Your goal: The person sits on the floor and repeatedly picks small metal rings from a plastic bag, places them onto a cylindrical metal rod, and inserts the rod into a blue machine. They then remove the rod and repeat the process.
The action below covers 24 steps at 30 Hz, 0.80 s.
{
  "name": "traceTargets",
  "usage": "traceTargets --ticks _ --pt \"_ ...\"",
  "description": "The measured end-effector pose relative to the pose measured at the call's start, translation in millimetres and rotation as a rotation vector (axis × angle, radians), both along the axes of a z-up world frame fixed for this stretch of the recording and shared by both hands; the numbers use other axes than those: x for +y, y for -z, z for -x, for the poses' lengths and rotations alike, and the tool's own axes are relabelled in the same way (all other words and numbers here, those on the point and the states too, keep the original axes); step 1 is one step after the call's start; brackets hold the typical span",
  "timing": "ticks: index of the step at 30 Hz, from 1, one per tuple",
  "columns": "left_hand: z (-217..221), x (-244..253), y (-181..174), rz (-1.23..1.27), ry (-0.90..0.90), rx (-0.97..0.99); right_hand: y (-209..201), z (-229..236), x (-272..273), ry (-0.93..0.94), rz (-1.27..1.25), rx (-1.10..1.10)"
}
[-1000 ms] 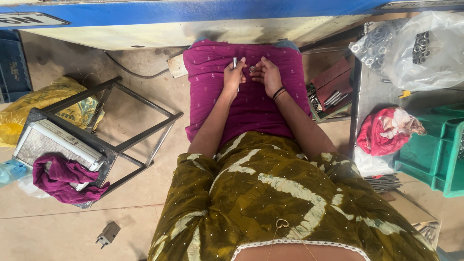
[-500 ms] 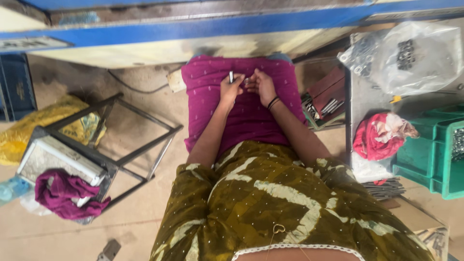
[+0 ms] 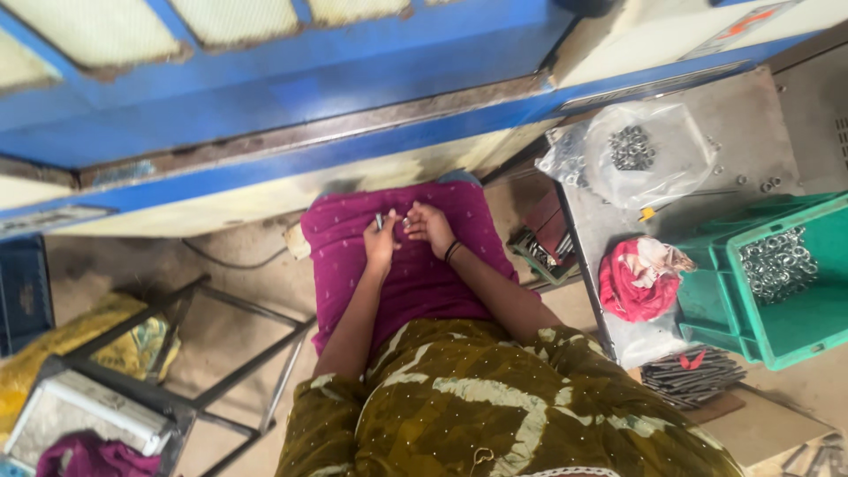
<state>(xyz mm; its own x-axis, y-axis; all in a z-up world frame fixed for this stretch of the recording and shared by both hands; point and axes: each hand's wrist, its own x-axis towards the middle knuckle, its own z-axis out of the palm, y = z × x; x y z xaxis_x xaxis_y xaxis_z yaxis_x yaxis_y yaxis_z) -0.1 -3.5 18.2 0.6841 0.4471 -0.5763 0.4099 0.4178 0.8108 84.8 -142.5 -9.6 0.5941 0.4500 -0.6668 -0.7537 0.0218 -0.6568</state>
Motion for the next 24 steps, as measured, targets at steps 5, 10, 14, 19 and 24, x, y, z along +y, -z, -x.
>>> traceTargets --ticks 5,10,14,19,24 --pt "-2 -5 -8 -0.006 -0.03 0.008 -14 1 -1 0.042 -0.053 0.012" --pt "-2 -2 -8 0.236 -0.034 -0.02 -26 -1 -5 0.248 -0.101 0.117" --pt "-8 0 -14 0.389 -0.007 -0.054 -37 -5 -27 0.232 -0.391 0.137" --pt "-18 -11 -24 0.468 0.054 -0.043 -62 -8 -48 0.276 -0.396 0.188" --pt "-37 -29 -59 0.437 0.057 -0.103 -118 -18 -65 0.397 -0.513 0.175"
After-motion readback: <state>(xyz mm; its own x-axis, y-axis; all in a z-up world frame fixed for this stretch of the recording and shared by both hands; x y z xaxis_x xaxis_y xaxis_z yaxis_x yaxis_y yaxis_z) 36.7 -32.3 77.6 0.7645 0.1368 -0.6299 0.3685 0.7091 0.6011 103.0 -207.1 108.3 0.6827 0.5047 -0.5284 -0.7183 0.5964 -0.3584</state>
